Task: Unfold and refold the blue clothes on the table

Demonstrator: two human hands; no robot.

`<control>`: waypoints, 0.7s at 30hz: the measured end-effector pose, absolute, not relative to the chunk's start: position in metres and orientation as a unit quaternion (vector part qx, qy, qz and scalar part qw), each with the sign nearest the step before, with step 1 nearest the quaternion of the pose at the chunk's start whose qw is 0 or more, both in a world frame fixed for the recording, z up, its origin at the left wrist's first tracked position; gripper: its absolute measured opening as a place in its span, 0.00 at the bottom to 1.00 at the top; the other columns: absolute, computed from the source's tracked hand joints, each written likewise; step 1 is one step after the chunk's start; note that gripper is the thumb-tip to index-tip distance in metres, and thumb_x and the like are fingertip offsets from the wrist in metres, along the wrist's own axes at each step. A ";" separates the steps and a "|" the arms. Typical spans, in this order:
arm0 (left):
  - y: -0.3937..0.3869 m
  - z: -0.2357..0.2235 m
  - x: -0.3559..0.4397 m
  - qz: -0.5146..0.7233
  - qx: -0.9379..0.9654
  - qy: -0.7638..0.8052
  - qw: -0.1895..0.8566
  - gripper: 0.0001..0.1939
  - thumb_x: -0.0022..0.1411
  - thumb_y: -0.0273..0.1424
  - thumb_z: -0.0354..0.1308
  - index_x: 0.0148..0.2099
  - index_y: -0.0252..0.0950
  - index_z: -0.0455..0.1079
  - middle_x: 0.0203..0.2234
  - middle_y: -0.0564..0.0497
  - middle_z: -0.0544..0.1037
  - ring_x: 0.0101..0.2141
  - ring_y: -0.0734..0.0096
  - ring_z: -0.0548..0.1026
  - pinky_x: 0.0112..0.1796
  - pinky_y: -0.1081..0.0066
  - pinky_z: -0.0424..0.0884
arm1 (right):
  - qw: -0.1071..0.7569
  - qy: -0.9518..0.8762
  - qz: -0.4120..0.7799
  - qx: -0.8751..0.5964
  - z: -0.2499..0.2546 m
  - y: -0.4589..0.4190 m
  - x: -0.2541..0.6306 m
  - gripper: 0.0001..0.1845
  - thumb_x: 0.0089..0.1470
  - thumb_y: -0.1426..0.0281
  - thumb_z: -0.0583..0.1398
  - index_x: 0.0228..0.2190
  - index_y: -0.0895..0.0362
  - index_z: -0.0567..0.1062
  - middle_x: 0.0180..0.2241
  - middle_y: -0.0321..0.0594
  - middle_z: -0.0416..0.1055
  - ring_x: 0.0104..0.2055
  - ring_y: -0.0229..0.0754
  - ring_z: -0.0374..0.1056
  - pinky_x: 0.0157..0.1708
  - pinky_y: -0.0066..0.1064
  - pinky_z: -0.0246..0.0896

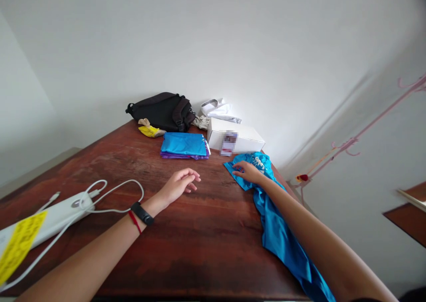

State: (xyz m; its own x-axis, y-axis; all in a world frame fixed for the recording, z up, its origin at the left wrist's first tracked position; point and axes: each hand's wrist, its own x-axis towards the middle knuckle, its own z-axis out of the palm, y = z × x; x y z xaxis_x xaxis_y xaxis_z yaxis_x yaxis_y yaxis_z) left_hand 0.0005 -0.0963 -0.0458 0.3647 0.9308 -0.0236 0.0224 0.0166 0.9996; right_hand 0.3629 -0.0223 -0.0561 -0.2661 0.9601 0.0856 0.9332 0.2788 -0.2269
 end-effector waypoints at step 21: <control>-0.092 -0.051 -0.001 0.381 0.606 0.405 0.569 0.16 0.62 0.42 0.54 0.43 0.35 0.70 0.41 0.45 0.80 0.33 0.68 0.78 0.34 0.69 0.71 | 0.088 -0.686 -0.034 -0.721 -0.105 -0.024 0.394 0.31 0.68 0.57 0.45 0.65 0.59 0.62 0.62 0.53 0.63 0.65 0.55 0.57 0.63 0.45 0.47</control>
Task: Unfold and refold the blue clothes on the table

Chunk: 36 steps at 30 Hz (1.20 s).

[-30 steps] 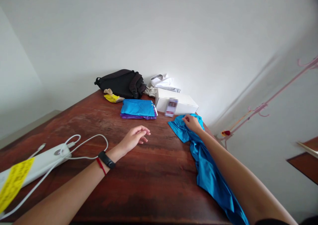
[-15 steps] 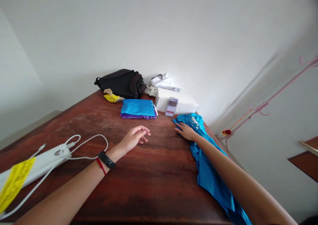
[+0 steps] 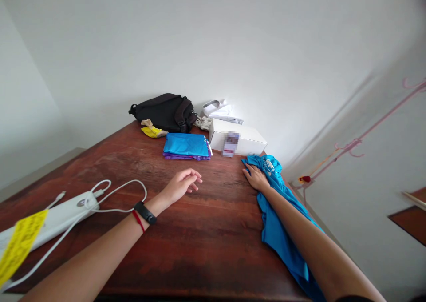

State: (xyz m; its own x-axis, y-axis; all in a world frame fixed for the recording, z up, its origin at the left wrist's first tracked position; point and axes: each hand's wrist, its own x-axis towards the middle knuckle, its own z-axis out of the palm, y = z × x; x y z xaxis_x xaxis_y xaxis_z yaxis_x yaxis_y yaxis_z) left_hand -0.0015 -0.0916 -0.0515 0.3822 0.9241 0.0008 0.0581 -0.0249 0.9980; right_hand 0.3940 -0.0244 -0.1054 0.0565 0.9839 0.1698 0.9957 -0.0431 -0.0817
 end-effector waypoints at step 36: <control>-0.086 -0.061 -0.002 0.419 0.517 0.413 0.622 0.14 0.61 0.34 0.56 0.48 0.36 0.69 0.44 0.42 0.80 0.34 0.67 0.79 0.32 0.70 0.73 | 0.495 -0.735 0.018 -0.463 -0.026 -0.002 0.147 0.11 0.64 0.71 0.49 0.44 0.56 0.70 0.42 0.44 0.71 0.47 0.46 0.67 0.50 0.38 0.61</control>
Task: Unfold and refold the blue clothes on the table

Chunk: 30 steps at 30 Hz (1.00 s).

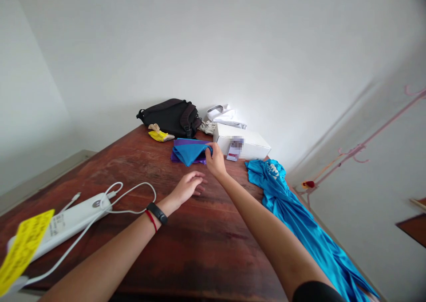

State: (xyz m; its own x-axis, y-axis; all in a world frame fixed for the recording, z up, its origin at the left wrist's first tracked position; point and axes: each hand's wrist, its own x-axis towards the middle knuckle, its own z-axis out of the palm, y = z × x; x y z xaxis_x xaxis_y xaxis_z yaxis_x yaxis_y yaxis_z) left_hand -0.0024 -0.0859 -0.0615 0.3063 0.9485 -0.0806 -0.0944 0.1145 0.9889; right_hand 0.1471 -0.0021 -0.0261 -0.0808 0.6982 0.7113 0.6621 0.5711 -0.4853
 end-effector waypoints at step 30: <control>-0.129 -0.035 0.008 0.358 0.738 0.285 0.496 0.34 0.60 0.54 0.60 0.60 0.37 0.69 0.56 0.43 0.75 0.60 0.46 0.67 0.62 0.55 0.60 | 0.472 -0.459 0.694 -0.292 -0.084 -0.146 0.219 0.28 0.37 0.65 0.75 0.43 0.58 0.80 0.45 0.44 0.79 0.50 0.52 0.72 0.58 0.48 0.60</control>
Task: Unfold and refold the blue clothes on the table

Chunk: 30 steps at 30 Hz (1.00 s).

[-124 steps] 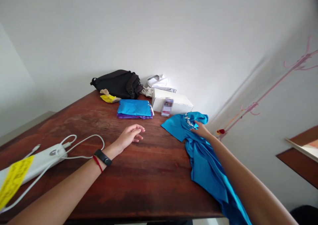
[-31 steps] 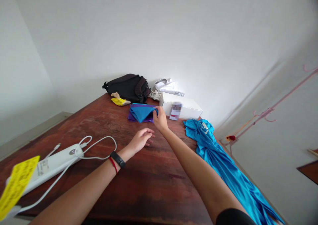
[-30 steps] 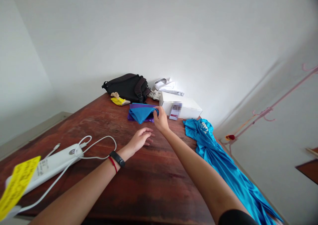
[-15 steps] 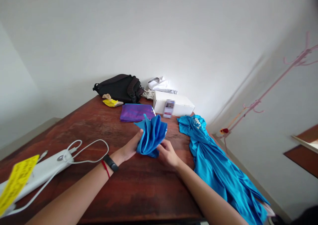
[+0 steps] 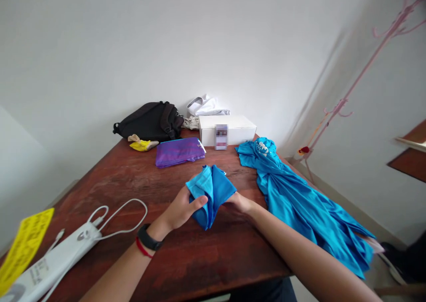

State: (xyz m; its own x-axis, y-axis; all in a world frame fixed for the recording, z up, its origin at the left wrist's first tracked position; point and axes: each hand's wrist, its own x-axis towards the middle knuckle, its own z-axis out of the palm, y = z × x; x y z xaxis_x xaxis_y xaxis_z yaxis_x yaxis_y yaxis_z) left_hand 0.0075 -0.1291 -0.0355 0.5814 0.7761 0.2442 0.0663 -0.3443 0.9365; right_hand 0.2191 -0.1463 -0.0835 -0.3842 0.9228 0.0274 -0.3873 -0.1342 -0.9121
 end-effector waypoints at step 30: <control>-0.120 -0.034 0.014 0.385 0.755 0.295 0.442 0.16 0.61 0.37 0.65 0.50 0.38 0.73 0.46 0.48 0.78 0.46 0.60 0.76 0.49 0.68 0.69 | 0.404 -0.427 0.773 -0.238 -0.072 -0.156 0.212 0.32 0.54 0.45 0.62 0.52 0.54 0.75 0.49 0.44 0.77 0.55 0.52 0.70 0.62 0.52 0.53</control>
State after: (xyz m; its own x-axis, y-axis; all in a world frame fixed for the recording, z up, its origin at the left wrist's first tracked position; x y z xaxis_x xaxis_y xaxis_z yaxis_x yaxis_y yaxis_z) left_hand 0.0136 -0.1203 -0.0338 0.5289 0.7856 0.3210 0.1046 -0.4357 0.8940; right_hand 0.2117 -0.1557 -0.0717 -0.5606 0.8278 -0.0235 -0.4213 -0.3094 -0.8525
